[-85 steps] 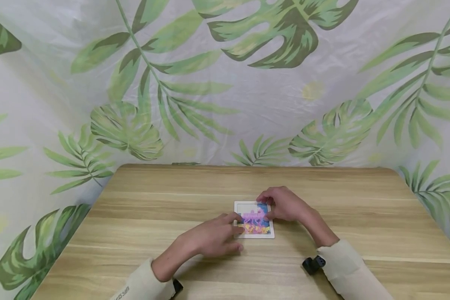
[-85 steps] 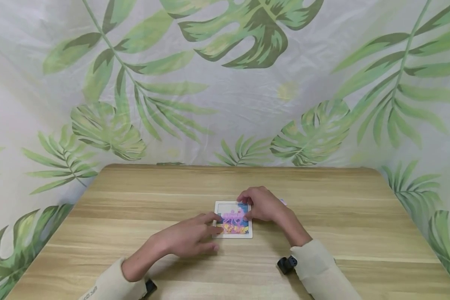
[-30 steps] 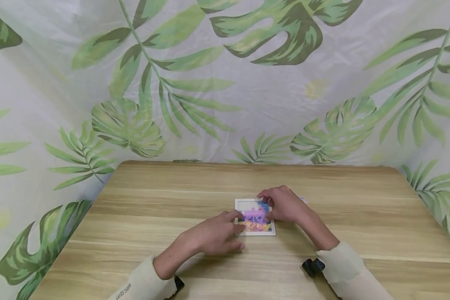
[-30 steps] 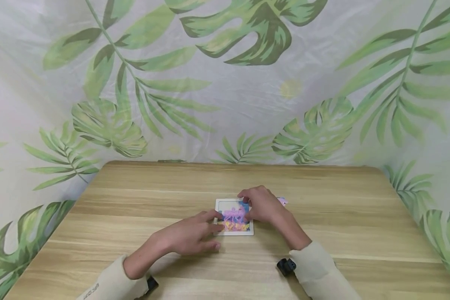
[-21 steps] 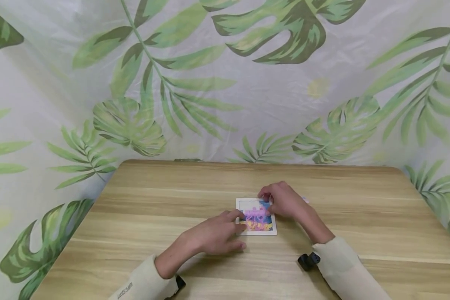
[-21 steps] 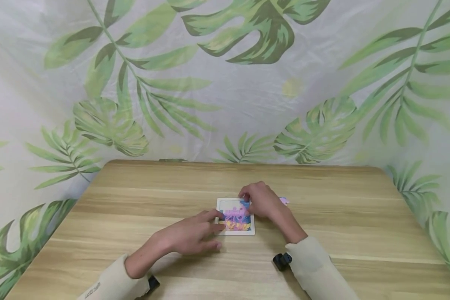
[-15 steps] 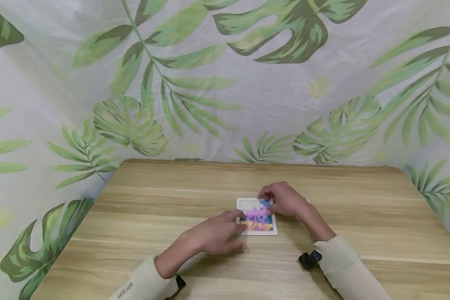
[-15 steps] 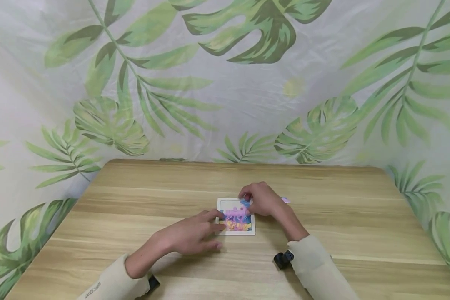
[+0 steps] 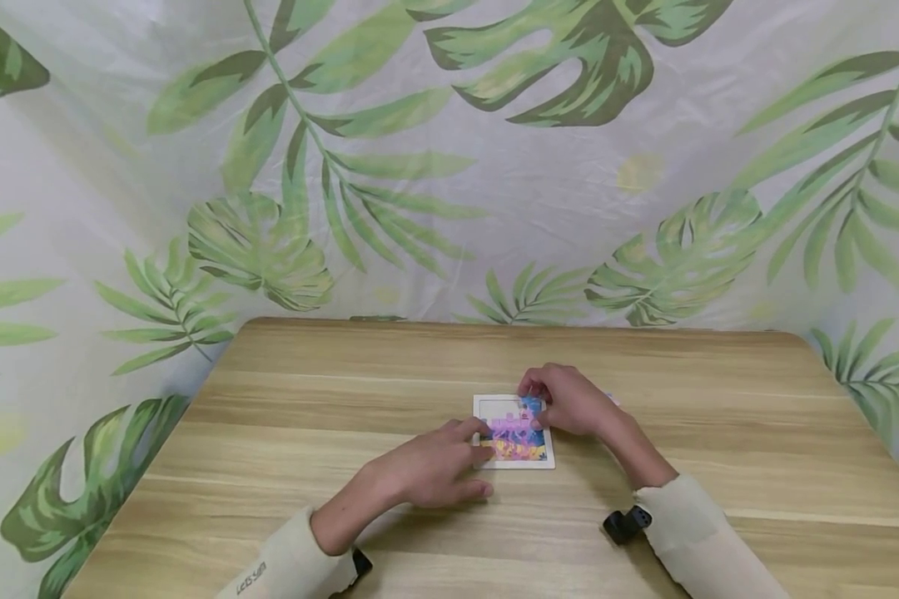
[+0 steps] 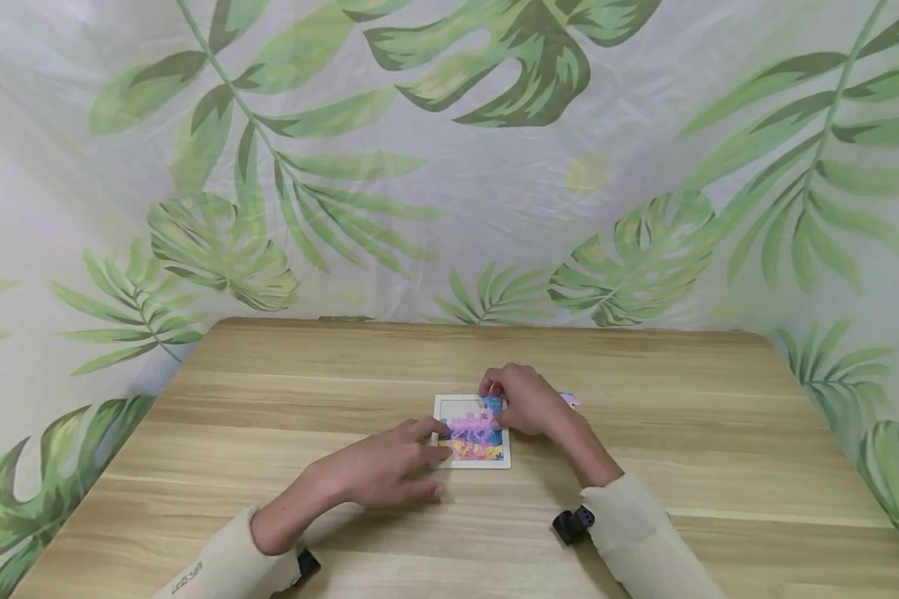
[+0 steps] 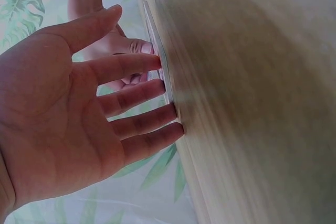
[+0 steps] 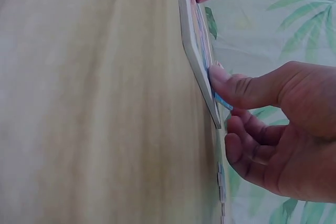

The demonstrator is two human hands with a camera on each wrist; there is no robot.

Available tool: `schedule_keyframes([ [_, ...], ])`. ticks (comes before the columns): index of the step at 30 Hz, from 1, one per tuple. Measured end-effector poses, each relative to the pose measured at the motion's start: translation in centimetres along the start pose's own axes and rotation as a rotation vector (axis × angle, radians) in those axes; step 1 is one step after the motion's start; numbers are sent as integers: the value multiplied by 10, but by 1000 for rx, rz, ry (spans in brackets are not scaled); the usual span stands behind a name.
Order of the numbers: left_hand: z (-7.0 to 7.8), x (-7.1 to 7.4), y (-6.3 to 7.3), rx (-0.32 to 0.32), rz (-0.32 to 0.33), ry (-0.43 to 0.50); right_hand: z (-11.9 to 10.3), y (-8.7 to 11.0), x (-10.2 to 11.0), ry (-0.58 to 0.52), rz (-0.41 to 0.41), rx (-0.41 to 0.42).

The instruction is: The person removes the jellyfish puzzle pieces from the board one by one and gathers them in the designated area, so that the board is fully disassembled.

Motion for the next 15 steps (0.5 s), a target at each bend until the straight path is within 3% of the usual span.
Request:
schedule_keyframes([
  [7,1,0,-1,2,-1,2,0,5,4,33,14,16],
  [15,0,0,-1,6,2,17,-1,10,14,-12,47,48],
])
Point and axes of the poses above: each hand's wrist, its own y-axis away from the middle knuckle, its own x-axis out of the back of the hand, z = x × y, the point moved 8 cm from there along -y, towards the middle knuckle, and after that the axes turned 3 degrees about -x, right-handed, at the moved point
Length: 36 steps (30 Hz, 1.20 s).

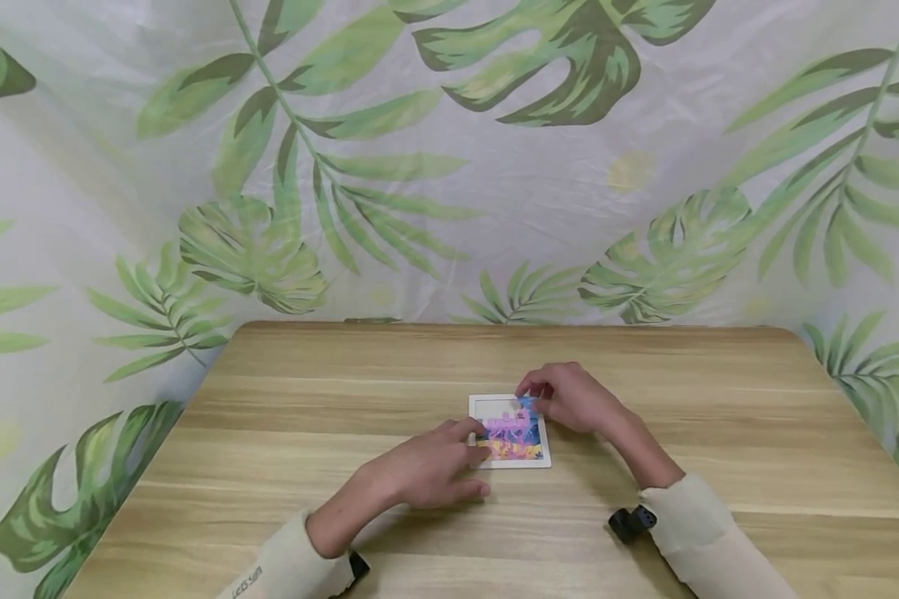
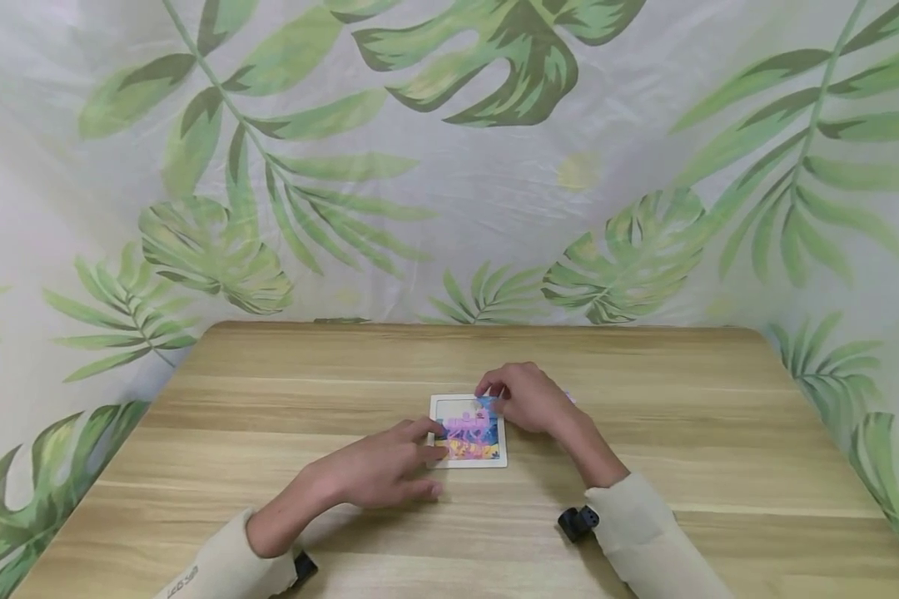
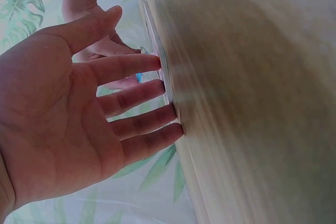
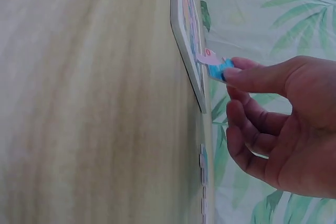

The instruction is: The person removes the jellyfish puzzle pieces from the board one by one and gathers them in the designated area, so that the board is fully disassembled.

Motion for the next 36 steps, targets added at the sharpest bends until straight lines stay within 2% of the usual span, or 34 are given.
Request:
schedule_keyframes([
  [12,-7,-1,7,12,19,5,-7,-3,3,-40,-41,21],
  [21,-3,-1,5,-16,34,-4,16,9,16,-94,-13,-6],
  [36,1,-2,0,-11,18,-17,48,32,38,-141,11,-59],
])
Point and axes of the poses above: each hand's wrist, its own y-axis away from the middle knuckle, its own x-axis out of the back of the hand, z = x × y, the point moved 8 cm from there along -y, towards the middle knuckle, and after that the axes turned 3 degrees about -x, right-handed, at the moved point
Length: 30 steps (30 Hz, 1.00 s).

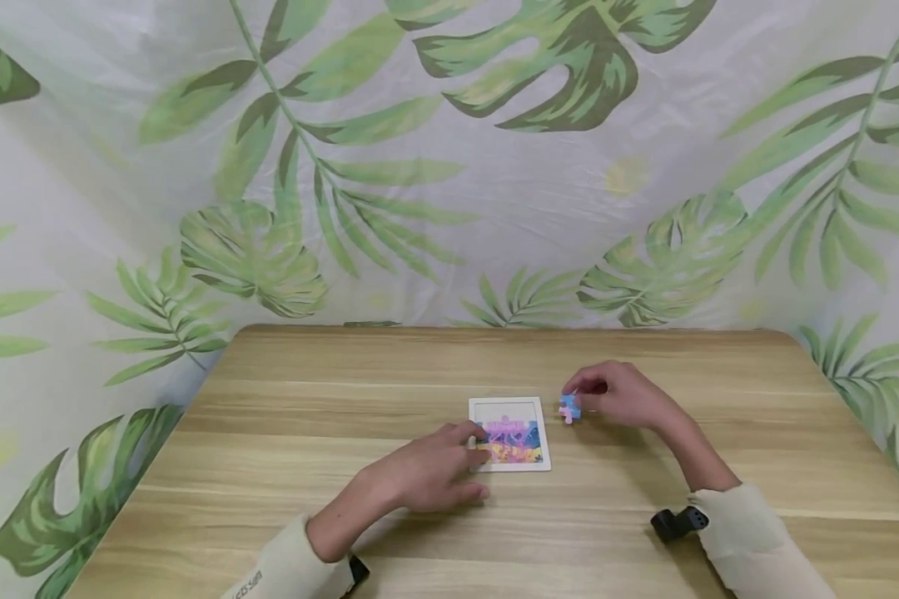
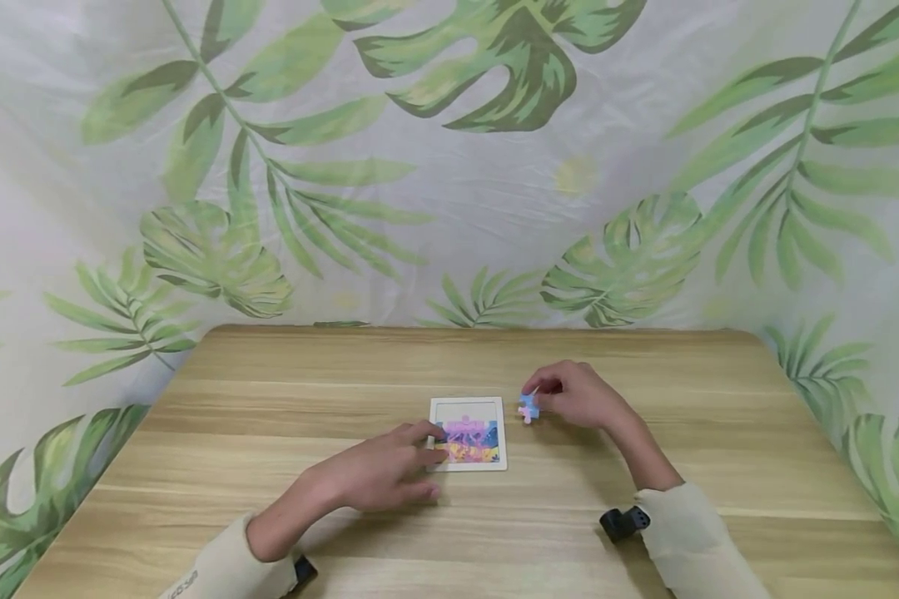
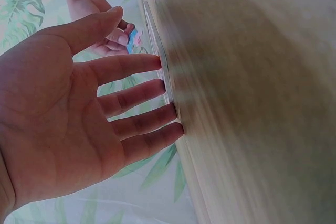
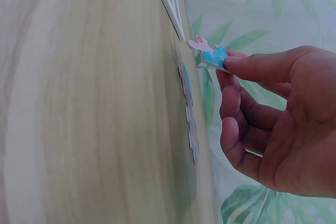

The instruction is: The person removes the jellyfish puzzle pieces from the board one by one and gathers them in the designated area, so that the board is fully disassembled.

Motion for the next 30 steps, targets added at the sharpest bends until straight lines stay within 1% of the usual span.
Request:
schedule_keyframes([
  [6,-2,-2,0,9,-6,0,13,6,7,17,9,-45],
  [13,-2,-2,1,11,-8,-1,24,16,17,45,30,-54],
  [20,-2,-3,1,13,-14,-4,39,27,28,34,47,-86],
  [30,-1,-3,2,13,-16,-19,57,38,34,21,41,-124],
])
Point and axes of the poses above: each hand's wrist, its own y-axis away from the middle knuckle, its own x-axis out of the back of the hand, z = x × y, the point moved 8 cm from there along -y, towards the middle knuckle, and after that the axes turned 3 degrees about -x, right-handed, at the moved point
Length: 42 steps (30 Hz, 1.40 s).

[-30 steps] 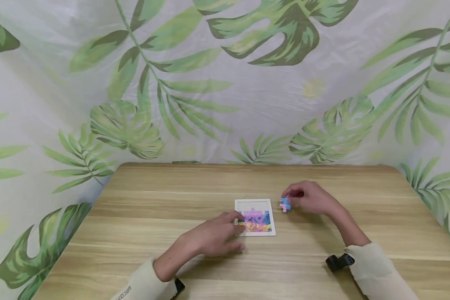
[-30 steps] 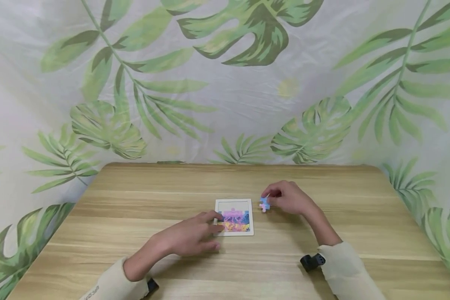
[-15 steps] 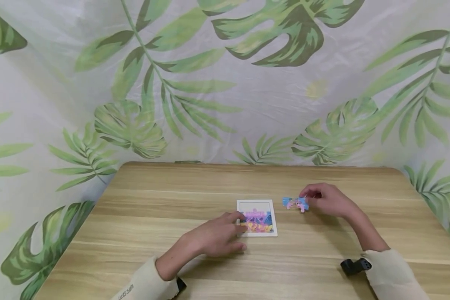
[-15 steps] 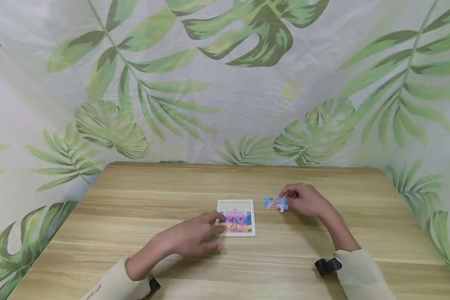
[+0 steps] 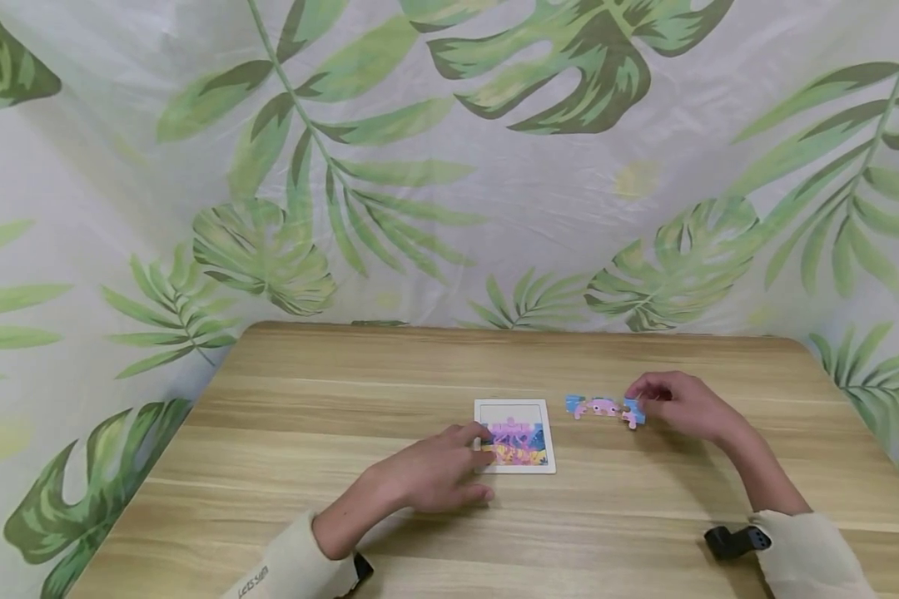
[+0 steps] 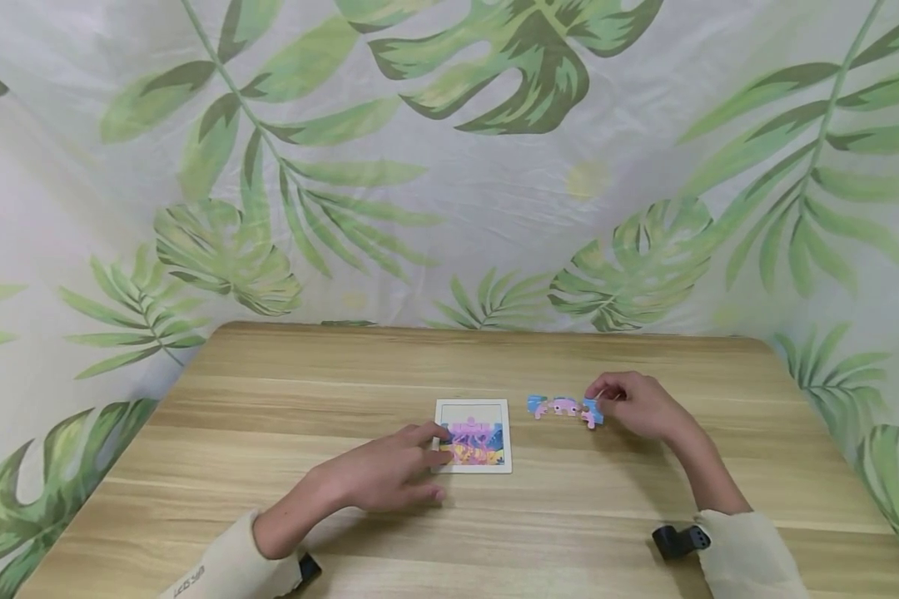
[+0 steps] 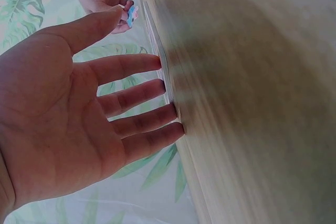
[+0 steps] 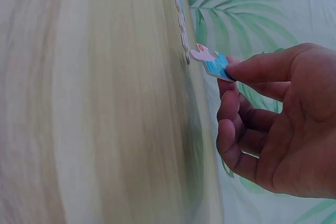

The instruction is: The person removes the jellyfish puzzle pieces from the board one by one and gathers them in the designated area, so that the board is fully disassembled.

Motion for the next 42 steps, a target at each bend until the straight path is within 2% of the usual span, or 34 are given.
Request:
schedule_keyframes([
  [8,2,1,1,-14,9,3,5,0,2,11,-18,17],
  [20,3,3,1,-14,11,3,3,-9,0,133,3,49],
  [33,2,2,0,-9,10,3,4,-14,-2,141,25,53],
  [42,2,2,1,-2,12,16,0,-12,-4,116,-26,91],
])
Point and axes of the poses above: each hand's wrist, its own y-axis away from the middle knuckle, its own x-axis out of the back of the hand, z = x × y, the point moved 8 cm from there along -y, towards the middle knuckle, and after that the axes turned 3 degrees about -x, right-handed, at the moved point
